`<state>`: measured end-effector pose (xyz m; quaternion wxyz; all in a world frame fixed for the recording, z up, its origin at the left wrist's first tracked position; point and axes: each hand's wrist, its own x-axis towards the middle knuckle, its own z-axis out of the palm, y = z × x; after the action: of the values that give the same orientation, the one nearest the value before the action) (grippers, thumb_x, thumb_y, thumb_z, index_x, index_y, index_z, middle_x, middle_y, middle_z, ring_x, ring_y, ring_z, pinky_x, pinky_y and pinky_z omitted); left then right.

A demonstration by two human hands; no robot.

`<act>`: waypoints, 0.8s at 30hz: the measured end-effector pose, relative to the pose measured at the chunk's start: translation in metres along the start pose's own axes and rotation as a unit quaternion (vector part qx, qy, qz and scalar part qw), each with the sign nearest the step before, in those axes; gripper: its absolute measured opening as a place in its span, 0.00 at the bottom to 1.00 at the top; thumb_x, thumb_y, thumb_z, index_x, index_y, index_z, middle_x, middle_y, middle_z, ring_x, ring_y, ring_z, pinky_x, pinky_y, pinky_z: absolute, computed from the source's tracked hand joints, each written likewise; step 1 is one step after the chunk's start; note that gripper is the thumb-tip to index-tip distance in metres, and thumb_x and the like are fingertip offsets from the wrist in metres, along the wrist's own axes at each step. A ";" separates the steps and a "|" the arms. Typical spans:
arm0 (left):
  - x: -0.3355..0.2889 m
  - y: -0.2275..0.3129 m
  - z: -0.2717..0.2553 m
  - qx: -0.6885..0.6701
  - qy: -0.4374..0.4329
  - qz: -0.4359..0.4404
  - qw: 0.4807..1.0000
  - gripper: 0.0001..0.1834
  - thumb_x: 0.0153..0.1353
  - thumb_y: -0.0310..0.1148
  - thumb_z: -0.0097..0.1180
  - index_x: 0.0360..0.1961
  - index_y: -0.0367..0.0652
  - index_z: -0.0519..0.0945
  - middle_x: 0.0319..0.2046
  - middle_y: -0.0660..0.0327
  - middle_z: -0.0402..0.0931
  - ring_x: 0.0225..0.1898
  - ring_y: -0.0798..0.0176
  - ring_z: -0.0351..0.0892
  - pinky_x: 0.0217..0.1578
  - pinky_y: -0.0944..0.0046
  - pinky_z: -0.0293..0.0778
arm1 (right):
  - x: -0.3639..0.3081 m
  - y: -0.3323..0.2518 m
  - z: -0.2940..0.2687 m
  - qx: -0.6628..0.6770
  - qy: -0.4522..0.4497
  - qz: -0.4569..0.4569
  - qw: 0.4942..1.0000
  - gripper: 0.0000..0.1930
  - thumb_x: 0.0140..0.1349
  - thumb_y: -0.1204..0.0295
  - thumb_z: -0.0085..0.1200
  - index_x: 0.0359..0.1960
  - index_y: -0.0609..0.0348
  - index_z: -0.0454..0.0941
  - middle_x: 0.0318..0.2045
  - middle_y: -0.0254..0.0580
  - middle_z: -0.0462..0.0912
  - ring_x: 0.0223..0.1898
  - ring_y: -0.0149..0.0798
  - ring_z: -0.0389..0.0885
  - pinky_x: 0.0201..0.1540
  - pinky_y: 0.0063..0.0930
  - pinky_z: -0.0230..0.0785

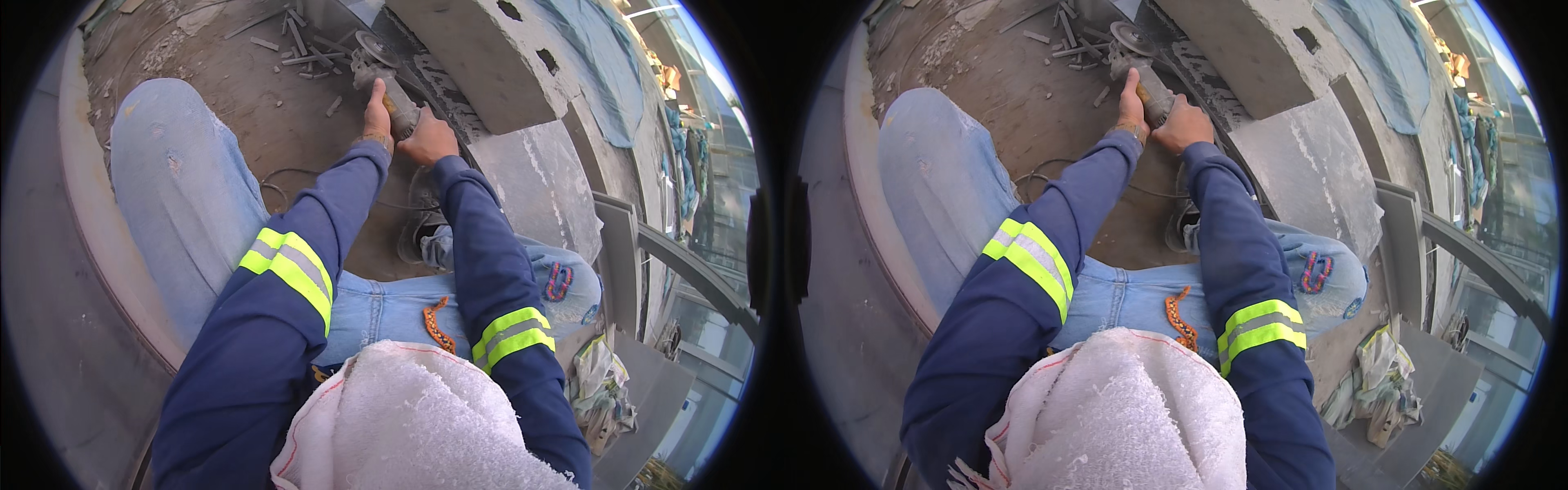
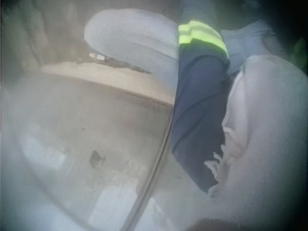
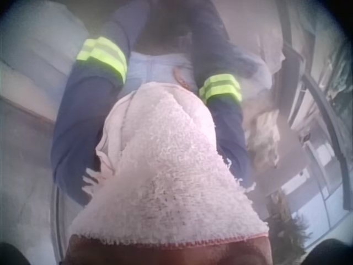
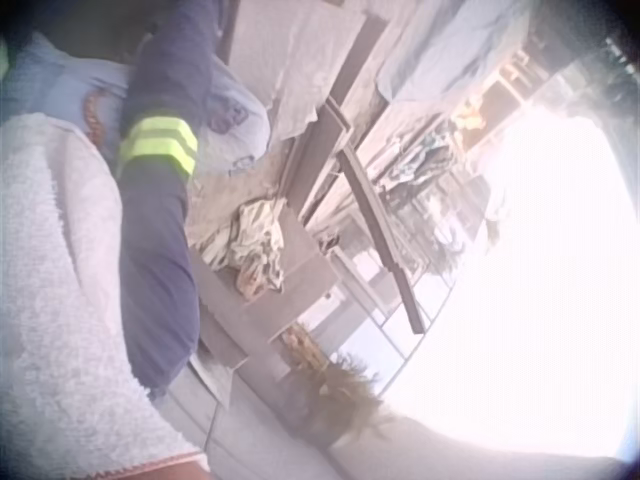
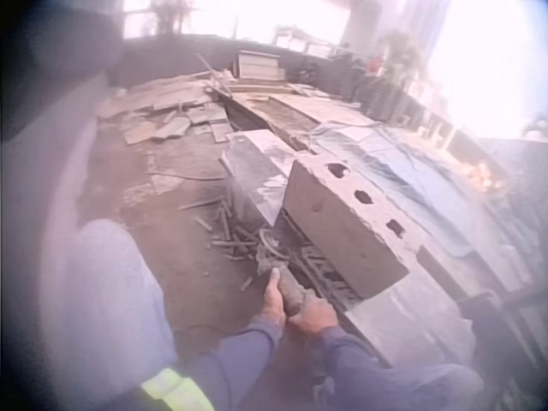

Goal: The person uses an angle grinder to cut a concrete block on the floor. They hold the tool with both hands and guide it along the block's edge, producing dust and debris.

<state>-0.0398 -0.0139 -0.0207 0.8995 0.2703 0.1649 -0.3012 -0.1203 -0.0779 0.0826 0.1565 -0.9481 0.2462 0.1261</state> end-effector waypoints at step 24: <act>0.024 0.009 -0.012 -0.001 -0.001 0.020 1.000 0.34 0.65 0.64 0.50 0.46 0.39 0.77 0.34 0.48 0.82 0.35 0.47 0.84 0.41 0.48 0.81 | 0.012 -0.014 0.000 -0.004 0.003 -0.021 1.000 0.38 0.44 0.57 0.68 0.56 0.66 0.71 0.46 0.65 0.83 0.50 0.59 0.83 0.56 0.44 0.74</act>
<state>-0.0181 -0.0117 -0.0380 0.9057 0.2724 0.1589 -0.2834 -0.1030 -0.0712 0.0827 0.1541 -0.9541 0.2265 0.1208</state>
